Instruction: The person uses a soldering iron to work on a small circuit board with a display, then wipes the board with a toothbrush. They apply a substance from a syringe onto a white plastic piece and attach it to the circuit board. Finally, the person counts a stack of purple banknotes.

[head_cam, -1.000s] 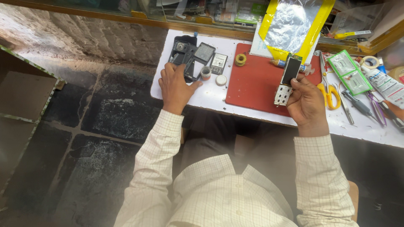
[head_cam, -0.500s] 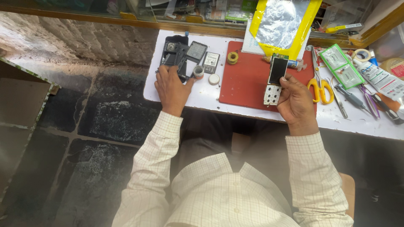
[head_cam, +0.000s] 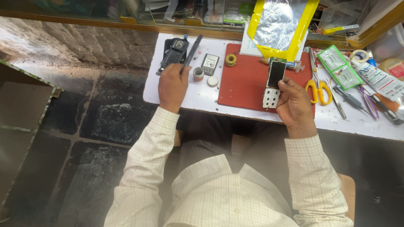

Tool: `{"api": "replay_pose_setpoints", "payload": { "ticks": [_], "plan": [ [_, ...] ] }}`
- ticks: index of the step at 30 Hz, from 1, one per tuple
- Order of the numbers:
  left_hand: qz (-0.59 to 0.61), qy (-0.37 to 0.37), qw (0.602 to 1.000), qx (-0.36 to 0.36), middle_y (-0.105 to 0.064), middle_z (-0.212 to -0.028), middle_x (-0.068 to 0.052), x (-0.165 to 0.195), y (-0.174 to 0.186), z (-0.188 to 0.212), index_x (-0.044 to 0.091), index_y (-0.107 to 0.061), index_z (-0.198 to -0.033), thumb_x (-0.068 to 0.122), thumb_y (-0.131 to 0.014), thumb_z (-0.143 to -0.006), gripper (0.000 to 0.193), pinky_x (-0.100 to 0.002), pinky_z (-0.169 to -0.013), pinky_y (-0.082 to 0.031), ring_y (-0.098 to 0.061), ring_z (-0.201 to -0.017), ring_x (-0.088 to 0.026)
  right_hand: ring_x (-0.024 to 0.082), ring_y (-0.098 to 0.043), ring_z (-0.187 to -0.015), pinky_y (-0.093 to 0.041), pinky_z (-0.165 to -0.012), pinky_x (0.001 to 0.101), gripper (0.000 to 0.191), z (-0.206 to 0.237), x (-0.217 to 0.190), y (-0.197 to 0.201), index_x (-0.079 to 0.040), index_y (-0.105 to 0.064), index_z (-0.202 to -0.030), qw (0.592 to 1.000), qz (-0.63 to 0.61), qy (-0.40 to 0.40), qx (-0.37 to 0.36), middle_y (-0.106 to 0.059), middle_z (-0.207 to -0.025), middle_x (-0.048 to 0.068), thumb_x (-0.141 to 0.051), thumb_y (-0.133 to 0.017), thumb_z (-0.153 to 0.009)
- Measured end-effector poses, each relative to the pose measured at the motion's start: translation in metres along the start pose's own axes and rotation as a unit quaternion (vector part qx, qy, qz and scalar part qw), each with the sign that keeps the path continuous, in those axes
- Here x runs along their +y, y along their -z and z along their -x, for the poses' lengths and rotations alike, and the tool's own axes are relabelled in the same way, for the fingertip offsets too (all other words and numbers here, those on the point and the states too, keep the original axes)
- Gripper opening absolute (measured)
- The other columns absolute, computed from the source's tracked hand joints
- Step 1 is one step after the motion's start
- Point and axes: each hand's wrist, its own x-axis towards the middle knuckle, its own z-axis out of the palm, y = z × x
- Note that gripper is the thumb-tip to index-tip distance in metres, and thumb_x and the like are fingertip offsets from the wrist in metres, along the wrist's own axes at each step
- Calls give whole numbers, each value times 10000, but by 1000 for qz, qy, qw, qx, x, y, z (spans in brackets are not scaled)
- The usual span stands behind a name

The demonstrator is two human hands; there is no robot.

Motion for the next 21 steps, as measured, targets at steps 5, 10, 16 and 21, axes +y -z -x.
{"api": "replay_pose_setpoints", "payload": {
  "ticks": [5, 10, 16, 21],
  "plan": [
    [249, 236, 939, -40, -743, -760, -114, -3, 2, -30, -13, -702, -876, 287, -614, -1019, 344, -285, -580, -582, -748, -643, -170, 178, -699, -1010, -587, -912, 352, 211, -1, 0, -3, 24, -611, -1230, 1000, 8, -3, 12, -706, -1129, 87, -38, -569, -1032],
    [444, 333, 830, -56, -738, -765, -106, -11, 5, -39, -19, -686, -903, 290, -595, -1020, 343, -238, -550, -570, -714, -617, -142, 191, -698, -1000, -588, -900, 363, 196, 0, -2, -1, 17, -611, -1220, 1000, 11, -3, 14, -705, -1110, 89, -45, -574, -1038],
    [353, 208, 912, -23, -718, -765, -105, -12, 19, -27, -28, -692, -892, 259, -654, -1012, 313, -245, -558, -555, -713, -625, -139, 190, -703, -1022, -590, -935, 359, 158, -2, -4, 3, 17, -606, -1184, 1000, 14, 8, 25, -706, -1120, 92, -26, -566, -1037],
    [55, 16, 998, 38, -695, -806, -114, -13, 31, -8, -7, -727, -932, 203, -758, -966, 215, -365, -607, -511, -671, -669, -241, 161, -700, -1020, -579, -939, 319, 160, -4, -5, 1, 34, -641, -1176, 993, 88, 67, 33, -711, -1115, 88, 1, -587, -1030]
  ]
}}
